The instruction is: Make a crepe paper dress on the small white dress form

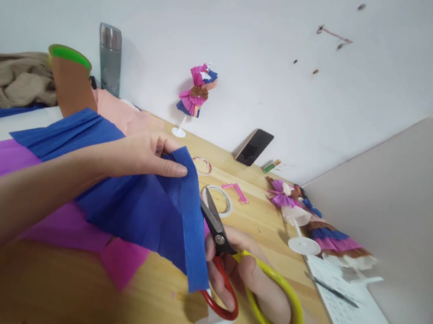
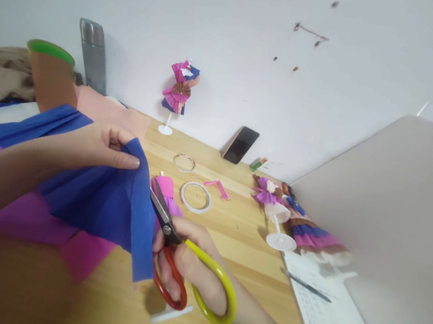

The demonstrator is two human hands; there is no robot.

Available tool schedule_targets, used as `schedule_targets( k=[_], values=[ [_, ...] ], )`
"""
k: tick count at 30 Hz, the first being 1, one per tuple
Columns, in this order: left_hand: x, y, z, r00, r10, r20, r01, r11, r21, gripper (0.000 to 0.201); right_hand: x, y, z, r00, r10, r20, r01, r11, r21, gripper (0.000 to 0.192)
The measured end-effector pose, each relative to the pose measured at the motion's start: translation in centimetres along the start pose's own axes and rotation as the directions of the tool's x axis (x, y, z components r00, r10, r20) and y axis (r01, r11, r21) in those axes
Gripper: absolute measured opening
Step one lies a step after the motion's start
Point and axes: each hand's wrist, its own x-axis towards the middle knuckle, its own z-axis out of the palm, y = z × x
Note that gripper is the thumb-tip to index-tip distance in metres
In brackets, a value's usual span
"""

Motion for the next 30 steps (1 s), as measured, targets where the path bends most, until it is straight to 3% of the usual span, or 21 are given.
schedule_targets(
  k=[8,19,30],
  values=[
    [0.2,-0.2,0.5,0.999,0.036,0.04,-0.039,0.996,0.084,0.006,0.2,0.3,0.0,0.999,-0.033,0.015,0.033,0.999,-0.004,0.051],
    [0.0,0.2,0.6,0.998,0.055,0.018,-0.056,0.997,0.049,0.007,0.5,1.4,0.3,0.994,-0.109,-0.006,0.109,0.991,0.079,0.046],
    [-0.1,0.1,0.4,0.998,0.056,0.026,-0.058,0.995,0.085,0.008,0.4,0.8,0.6,0.998,-0.054,-0.043,0.056,0.998,0.034,0.053]
  ],
)
